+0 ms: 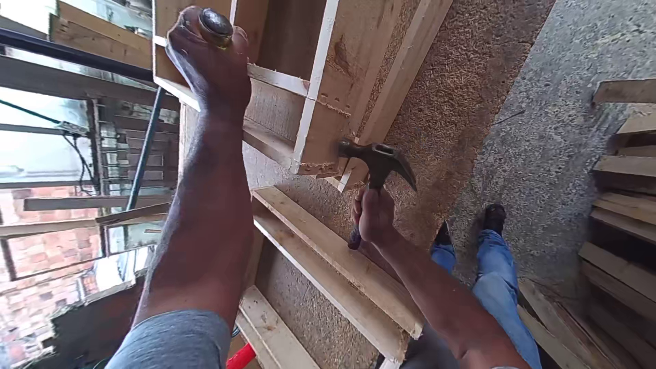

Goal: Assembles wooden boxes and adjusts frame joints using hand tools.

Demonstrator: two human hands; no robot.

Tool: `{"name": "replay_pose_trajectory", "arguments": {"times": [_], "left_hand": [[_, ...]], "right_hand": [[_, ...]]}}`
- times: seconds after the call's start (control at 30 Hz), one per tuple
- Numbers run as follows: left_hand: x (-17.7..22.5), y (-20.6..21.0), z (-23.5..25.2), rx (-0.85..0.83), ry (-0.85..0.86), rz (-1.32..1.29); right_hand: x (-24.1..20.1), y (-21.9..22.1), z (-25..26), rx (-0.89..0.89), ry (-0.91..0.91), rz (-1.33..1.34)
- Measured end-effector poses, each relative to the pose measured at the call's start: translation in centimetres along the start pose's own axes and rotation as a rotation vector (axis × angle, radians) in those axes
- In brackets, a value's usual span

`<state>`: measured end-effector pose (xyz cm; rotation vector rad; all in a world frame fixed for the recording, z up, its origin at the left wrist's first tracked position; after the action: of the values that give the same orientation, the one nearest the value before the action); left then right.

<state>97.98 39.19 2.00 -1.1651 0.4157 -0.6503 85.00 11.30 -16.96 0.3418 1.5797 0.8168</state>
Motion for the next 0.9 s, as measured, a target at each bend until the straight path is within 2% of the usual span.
{"name": "replay_pose_trajectory", "arguments": {"times": [0.03, 0.1, 0.23, 0.33, 0.43, 0.5, 0.63, 0.7, 0.77, 0.8, 0.83, 0.9], "left_hand": [[0.3, -0.1, 0.0, -0.019, -0.007, -0.002], [0.6, -0.2, 0.4, -0.024, -0.024, -0.016], [0.8, -0.5, -0.1, -0.079, -0.035, -0.058], [1.0, -1.2, -0.4, -0.159, -0.038, -0.094], [1.0, -1.6, -0.2, -0.239, -0.062, -0.153], [1.1, -2.0, -0.5, -0.299, -0.065, -0.197], [0.9, -2.7, -0.5, -0.418, -0.037, -0.197], [0.2, -3.1, 0.0, -0.412, -0.092, -0.223], [-1.0, -2.6, -0.8, -0.348, -0.119, -0.333], [-1.2, -2.1, -1.3, -0.326, -0.122, -0.374], [-1.3, -2.1, -1.0, -0.309, -0.131, -0.397], [-1.1, -1.6, -1.3, -0.323, -0.145, -0.421]], "right_hand": [[0.0, -0.3, 0.2, -0.054, 0.052, -0.065], [-1.3, -1.3, 1.2, -0.113, 0.01, -0.123], [-6.3, -3.2, 1.4, 0.058, -0.06, -0.095], [-11.0, -5.8, 1.3, 0.032, 0.04, -0.362], [-15.3, -9.4, 0.8, -0.212, 0.101, -0.782], [-17.8, -11.3, -0.4, -0.408, 0.2, -0.902], [-21.5, -12.8, -1.5, -0.715, 0.689, -1.101], [-22.7, -12.8, 0.7, -0.879, 0.765, -1.321], [-24.0, -12.2, 3.3, -1.113, 0.729, -1.53], [-24.8, -11.4, 4.9, -1.259, 0.638, -1.609], [-25.3, -10.0, 6.9, -1.414, 0.442, -1.651], [-26.0, -7.4, 9.8, -1.661, -0.156, -1.577]]}}
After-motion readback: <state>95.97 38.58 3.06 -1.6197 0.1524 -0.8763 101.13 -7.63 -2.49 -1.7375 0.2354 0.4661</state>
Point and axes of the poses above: each hand's wrist, its own z-axis towards the middle knuckle, its own y-axis out of the palm, x = y × z, the point moved 4 cm from there along z, towards the middle knuckle, and after that the axes turned 12 degrees about -y, right-handed, at the moved point
